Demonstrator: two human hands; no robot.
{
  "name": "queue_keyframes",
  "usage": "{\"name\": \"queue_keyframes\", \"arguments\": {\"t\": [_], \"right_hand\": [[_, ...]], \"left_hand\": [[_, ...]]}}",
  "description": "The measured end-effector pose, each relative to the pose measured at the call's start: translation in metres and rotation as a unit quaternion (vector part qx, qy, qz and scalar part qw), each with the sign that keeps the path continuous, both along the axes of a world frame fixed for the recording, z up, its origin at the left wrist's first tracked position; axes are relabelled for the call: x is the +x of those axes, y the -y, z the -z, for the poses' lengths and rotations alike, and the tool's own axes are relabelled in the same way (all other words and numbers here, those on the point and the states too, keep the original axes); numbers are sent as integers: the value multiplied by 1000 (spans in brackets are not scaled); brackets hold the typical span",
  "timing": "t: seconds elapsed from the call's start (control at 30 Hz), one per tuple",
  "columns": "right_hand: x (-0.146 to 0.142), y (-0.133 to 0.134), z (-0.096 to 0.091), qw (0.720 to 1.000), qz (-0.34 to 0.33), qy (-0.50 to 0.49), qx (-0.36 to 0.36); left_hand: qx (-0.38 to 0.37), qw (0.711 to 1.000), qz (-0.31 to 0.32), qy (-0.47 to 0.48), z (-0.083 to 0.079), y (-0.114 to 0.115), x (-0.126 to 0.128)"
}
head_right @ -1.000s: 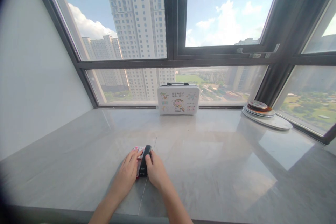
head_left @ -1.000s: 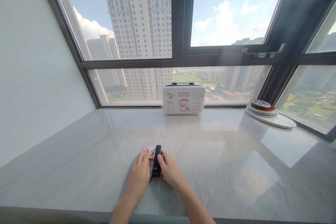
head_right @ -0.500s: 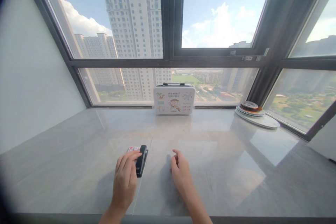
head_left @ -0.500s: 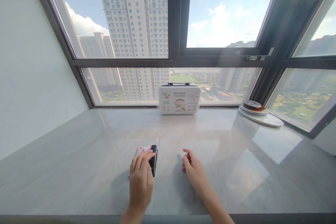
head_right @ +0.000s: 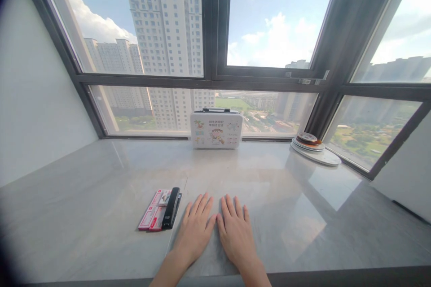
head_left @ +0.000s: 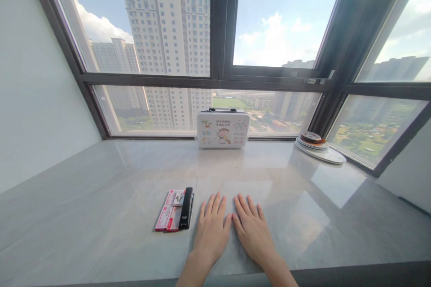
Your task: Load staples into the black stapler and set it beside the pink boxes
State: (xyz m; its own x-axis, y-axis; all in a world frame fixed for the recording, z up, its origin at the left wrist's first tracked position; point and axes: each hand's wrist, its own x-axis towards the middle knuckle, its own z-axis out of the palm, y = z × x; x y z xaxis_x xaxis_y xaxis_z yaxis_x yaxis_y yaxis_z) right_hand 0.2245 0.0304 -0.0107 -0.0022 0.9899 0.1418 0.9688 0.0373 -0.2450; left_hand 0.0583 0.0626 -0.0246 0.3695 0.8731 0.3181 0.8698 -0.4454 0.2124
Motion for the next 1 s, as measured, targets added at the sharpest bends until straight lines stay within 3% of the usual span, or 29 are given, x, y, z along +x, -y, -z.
{"name": "queue_keyframes", "arguments": {"t": [0.23,1.0], "right_hand": [[-2,1,0,1000,0,19,0],[-4,5,-3,1000,-4,9,-3]], "left_hand": [[-16,1000,-2,8,-7,12,-5],[-24,1000,4,12,-9,12,-6]]}}
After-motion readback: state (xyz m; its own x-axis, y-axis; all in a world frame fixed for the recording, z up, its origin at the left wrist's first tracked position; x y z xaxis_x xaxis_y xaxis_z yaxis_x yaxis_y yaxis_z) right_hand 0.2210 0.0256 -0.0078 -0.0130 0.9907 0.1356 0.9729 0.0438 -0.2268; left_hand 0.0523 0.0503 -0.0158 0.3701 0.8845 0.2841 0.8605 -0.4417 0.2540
